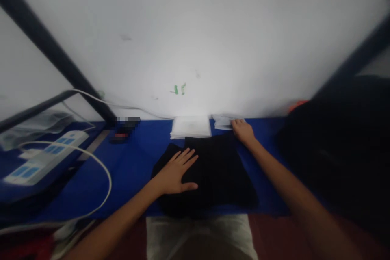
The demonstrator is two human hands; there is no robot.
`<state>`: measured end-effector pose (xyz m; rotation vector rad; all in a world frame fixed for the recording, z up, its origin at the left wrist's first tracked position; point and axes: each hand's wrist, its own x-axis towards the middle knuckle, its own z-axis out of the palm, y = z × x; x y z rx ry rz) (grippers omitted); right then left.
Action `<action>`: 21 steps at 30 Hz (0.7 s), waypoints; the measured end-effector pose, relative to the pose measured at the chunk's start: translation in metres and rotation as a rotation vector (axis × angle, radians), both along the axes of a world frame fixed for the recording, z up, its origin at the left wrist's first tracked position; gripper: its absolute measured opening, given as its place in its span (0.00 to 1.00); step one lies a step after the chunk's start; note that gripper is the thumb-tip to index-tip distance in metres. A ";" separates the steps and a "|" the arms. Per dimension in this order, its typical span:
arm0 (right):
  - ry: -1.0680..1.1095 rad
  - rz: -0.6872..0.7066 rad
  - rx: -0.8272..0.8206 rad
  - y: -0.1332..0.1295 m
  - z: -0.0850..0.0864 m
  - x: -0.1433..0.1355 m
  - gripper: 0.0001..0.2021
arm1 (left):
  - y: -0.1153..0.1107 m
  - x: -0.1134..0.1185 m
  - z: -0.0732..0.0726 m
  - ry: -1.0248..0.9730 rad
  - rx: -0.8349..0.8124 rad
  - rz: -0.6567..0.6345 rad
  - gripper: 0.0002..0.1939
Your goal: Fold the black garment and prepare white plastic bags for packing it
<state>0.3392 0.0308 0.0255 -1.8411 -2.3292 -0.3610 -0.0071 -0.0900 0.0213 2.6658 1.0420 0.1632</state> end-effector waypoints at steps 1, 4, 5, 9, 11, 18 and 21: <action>0.012 -0.022 0.019 0.000 0.004 0.001 0.15 | 0.000 0.001 -0.001 -0.012 -0.003 0.001 0.49; 0.053 -0.064 0.085 -0.006 0.022 0.006 0.14 | 0.004 0.001 0.001 -0.061 -0.050 0.012 0.47; 0.070 -0.055 0.107 -0.012 0.029 0.008 0.15 | 0.007 0.000 0.003 -0.104 -0.076 0.032 0.44; 0.220 0.413 0.179 -0.047 0.055 -0.001 0.17 | 0.037 -0.003 0.022 -0.508 -0.214 0.278 0.25; 0.250 0.773 0.138 -0.070 0.062 -0.018 0.14 | 0.055 0.001 0.034 -0.745 -0.264 0.375 0.23; 0.058 1.240 0.150 -0.111 0.048 -0.085 0.10 | 0.073 0.052 0.043 -0.683 -0.558 0.152 0.20; 0.050 1.209 0.183 -0.103 0.032 -0.086 0.08 | 0.070 0.063 0.029 -0.673 -0.596 0.148 0.19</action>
